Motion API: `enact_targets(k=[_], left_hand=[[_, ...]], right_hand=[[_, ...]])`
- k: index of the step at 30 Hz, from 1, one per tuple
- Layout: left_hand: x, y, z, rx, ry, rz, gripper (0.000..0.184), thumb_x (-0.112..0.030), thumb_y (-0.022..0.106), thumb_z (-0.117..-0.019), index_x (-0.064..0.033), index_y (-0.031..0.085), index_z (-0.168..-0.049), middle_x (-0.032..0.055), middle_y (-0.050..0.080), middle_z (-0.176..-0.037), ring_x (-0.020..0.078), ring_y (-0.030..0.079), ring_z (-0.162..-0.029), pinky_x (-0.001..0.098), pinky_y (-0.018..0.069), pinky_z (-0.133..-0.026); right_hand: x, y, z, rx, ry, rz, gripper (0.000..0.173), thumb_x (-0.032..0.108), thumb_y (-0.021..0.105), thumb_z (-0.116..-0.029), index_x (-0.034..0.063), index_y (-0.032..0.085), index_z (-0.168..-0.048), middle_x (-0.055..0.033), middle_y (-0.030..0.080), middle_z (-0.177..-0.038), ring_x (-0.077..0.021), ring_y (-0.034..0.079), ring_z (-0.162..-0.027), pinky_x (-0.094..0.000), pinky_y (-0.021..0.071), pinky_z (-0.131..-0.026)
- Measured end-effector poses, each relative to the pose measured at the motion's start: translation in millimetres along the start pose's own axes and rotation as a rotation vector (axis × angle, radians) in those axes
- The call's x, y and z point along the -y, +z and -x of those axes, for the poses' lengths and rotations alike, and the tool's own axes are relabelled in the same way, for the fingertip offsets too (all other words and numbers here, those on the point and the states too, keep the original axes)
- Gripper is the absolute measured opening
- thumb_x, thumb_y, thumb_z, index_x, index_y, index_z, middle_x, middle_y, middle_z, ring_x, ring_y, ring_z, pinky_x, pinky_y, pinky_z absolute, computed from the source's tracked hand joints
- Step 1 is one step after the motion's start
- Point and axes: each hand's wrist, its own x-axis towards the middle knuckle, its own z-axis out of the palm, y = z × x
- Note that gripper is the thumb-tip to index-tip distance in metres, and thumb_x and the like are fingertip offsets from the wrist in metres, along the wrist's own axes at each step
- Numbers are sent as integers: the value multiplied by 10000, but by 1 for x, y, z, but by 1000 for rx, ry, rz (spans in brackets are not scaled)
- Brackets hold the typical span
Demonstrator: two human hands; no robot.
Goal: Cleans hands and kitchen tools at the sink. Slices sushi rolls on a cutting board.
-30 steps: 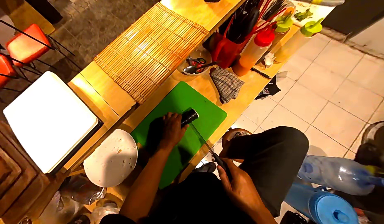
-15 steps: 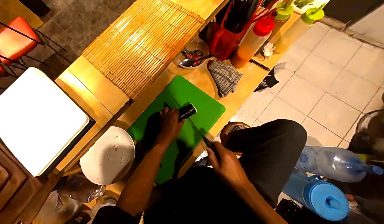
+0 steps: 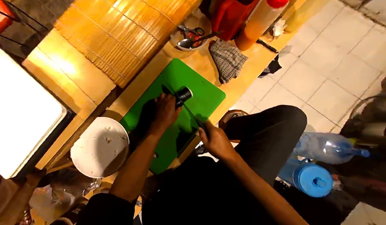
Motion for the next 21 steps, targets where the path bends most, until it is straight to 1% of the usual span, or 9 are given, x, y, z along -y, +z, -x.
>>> enact_targets(k=[2,3,4,6,7,11,14,18,21], left_hand=[[-2,-1,-2,3,-18,-10,411,-370,717,-944,-23,694,-1164,176,665,-1198,400,553,-1235,625,408,-1021],[-1,-3,-2,3,-24,-8,413,-367,714,-947,-17,694,-1165,180,663,-1199,401,552,-1237,627,408,-1023],[0,-3,-1,1,-19,-8,416,-365,708,-953,-10,691,-1169,188,661,-1199,405,555,-1234,631,412,-1018],[2,-1,-1,-2,2,-8,418,-359,708,-953,-1,684,-1168,200,659,-1187,413,561,-1222,635,420,-1002],[-1,1,0,5,5,-8,422,-360,710,-950,0,683,-1168,202,657,-1193,414,562,-1223,637,422,-1001],[0,-7,-2,7,-39,-9,436,-375,721,-943,-14,684,-1184,188,653,-1213,393,553,-1243,628,408,-1029],[-2,-3,-1,18,-31,-27,458,-391,714,-947,-5,682,-1190,197,656,-1214,400,560,-1241,631,417,-1024],[1,-5,3,-57,-35,-46,453,-415,728,-935,-24,700,-1161,172,674,-1190,383,579,-1210,625,437,-1001],[3,-6,3,-26,-38,-26,452,-408,727,-940,-24,698,-1177,172,675,-1197,389,572,-1215,626,425,-1008]], right_hand=[[-9,1,-6,-20,-13,30,403,376,436,-1072,39,646,-1139,-123,672,-824,-284,679,-771,-497,562,-728],[-11,0,-4,-26,-29,53,408,372,430,-1068,31,644,-1135,-124,669,-817,-284,679,-756,-489,563,-706],[-8,-1,-4,-14,-31,71,405,359,424,-1072,23,639,-1141,-134,671,-828,-292,682,-765,-489,563,-712],[0,-3,-8,44,18,82,402,348,424,-1087,14,629,-1177,-168,685,-886,-331,695,-853,-520,558,-793],[-1,-3,-9,61,46,89,399,357,423,-1086,28,625,-1186,-166,687,-898,-334,695,-874,-527,554,-809],[-2,-4,-18,85,48,129,425,394,404,-1086,32,608,-1177,-157,672,-877,-332,689,-857,-524,551,-787],[2,-5,-23,115,78,116,430,388,399,-1094,31,616,-1197,-170,688,-932,-337,696,-918,-527,549,-837],[-7,-7,-14,102,76,101,442,406,421,-1076,24,609,-1196,-171,678,-887,-350,692,-855,-550,553,-784],[-4,-11,-13,117,71,84,437,395,412,-1083,17,602,-1193,-176,668,-892,-353,683,-862,-549,545,-787]])
